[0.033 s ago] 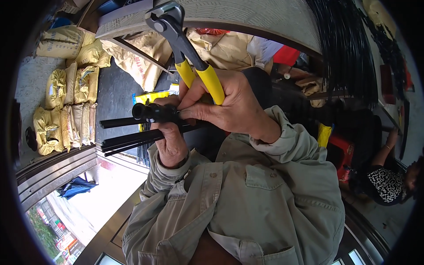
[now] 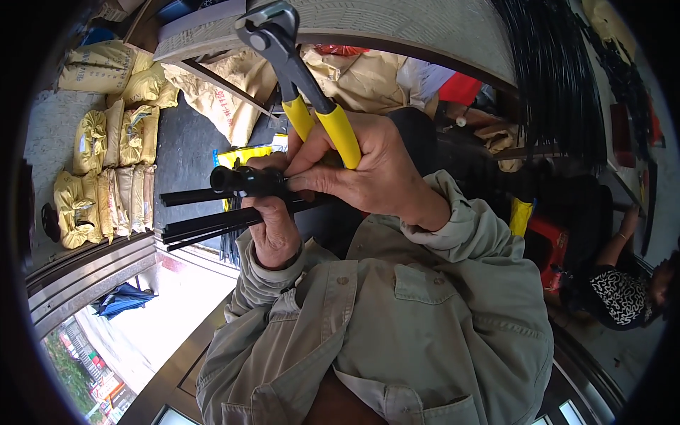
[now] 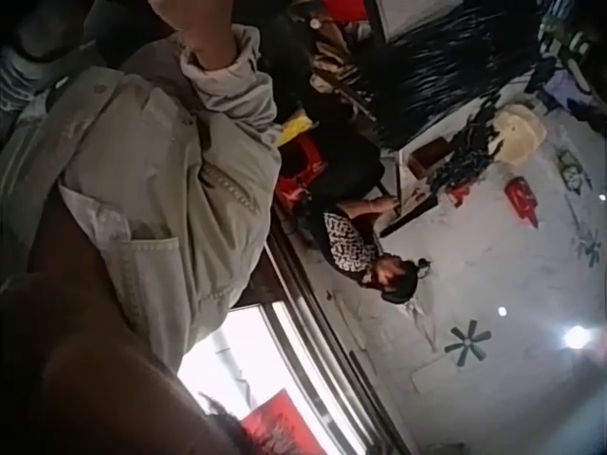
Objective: The worker attaches plastic caps to bundles of black strips and uses pliers to secure or trim them at a workbench.
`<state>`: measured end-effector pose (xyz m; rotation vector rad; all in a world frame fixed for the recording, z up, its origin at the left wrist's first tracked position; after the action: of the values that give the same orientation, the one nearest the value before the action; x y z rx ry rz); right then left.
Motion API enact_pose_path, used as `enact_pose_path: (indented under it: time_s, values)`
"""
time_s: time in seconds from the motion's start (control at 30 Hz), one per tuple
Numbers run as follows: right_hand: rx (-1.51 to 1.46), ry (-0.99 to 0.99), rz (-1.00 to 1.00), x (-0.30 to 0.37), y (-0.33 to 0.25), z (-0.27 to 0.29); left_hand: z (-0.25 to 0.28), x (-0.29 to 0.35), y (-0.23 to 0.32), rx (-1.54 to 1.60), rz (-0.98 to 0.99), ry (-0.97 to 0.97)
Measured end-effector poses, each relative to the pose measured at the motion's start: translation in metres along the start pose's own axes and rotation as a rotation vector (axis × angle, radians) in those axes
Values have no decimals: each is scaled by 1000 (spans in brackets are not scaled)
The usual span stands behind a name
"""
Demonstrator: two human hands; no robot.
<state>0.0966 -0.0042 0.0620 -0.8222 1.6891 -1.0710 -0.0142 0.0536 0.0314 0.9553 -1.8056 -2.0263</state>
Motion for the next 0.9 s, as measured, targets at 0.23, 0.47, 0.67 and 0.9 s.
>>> enact_pose_path:
  time_s: [0.23, 0.47, 0.67, 0.9]
  values:
    - [315, 98, 101, 10, 1, 2, 10, -5, -12, 78, 71, 23]
    - [1301, -165, 189, 38, -29, 32, 21, -8, -22, 218, 69, 33]
    - [1398, -310, 196, 34, -28, 22, 9, 2, -22, 86, 206, 126]
    - [1693, -230, 414, 20, -41, 22, 6, 0, -21, 178, 196, 104]
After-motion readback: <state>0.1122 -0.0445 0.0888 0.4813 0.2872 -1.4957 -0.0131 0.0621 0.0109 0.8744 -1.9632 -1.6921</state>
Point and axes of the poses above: each hand's wrist, its own x-axis away from the middle knuckle, its own z-axis out of the back of the hand, y = z × x, the point moved 6 cm from there along -x, towards the middle knuckle, and after that the axes turned 8 degrees about -x, right-handed, at the moved point
